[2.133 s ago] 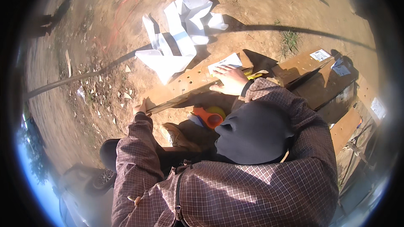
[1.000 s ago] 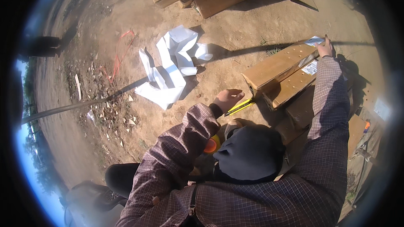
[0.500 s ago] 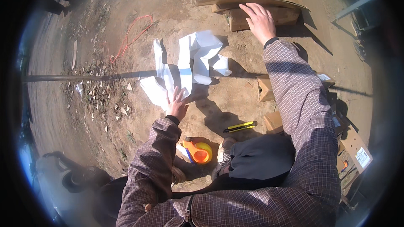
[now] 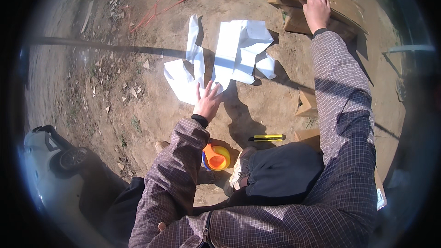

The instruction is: The person sits on the ground and assembles cardboard pieces by cutting them with a utility knife and securing them with tape. The person handles cardboard, tape, and a utility knife to create a structured assembly.

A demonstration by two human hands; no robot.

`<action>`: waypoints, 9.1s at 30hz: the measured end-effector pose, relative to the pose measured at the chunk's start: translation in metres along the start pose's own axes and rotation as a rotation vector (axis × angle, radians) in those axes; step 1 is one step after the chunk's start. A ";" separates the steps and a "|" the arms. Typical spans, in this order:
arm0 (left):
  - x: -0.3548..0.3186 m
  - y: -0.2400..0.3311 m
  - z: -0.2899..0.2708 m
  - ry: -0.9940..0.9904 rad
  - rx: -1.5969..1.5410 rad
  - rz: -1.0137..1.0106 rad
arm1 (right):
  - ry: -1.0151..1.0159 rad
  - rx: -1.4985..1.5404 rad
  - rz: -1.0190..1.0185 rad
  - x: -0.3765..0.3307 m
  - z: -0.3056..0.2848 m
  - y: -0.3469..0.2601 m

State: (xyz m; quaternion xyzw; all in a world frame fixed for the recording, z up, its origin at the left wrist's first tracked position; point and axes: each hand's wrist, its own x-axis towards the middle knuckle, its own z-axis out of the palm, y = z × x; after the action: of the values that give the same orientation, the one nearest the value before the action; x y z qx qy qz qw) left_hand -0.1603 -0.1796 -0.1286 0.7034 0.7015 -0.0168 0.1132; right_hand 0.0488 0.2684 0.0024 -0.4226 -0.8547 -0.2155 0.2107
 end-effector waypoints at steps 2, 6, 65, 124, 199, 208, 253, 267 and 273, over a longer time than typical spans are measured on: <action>0.003 -0.001 -0.003 -0.014 -0.016 0.013 | -0.006 0.040 0.003 0.001 0.000 0.002; 0.004 -0.004 -0.002 -0.029 0.017 0.032 | 0.004 0.067 0.006 0.005 0.002 0.000; 0.104 0.016 -0.068 -0.267 -2.098 -0.452 | -0.253 0.552 0.199 -0.262 -0.100 0.001; -0.079 -0.084 -0.077 0.457 -0.651 -0.297 | -0.524 0.832 -0.585 -0.420 -0.184 -0.170; -0.138 0.081 -0.061 0.173 -0.395 -0.128 | -0.841 0.824 0.449 -0.266 -0.121 -0.108; -0.100 0.065 -0.083 0.379 -0.476 -0.097 | -0.758 0.833 0.266 -0.239 -0.081 -0.102; -0.017 0.003 -0.111 0.493 -0.838 -0.287 | -0.763 1.522 0.634 -0.222 -0.220 -0.085; -0.128 0.078 -0.057 0.310 -0.377 -0.087 | -1.540 2.293 1.180 -0.293 -0.236 -0.129; -0.121 0.085 -0.072 0.238 -0.415 -0.083 | -1.591 2.228 1.154 -0.279 -0.244 -0.124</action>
State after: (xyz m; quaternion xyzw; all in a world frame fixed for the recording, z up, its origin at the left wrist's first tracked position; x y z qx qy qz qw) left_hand -0.0875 -0.2845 -0.0247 0.6325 0.7268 0.2061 0.1708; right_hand 0.1463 -0.1094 0.0275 -0.3245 -0.1829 0.9272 -0.0388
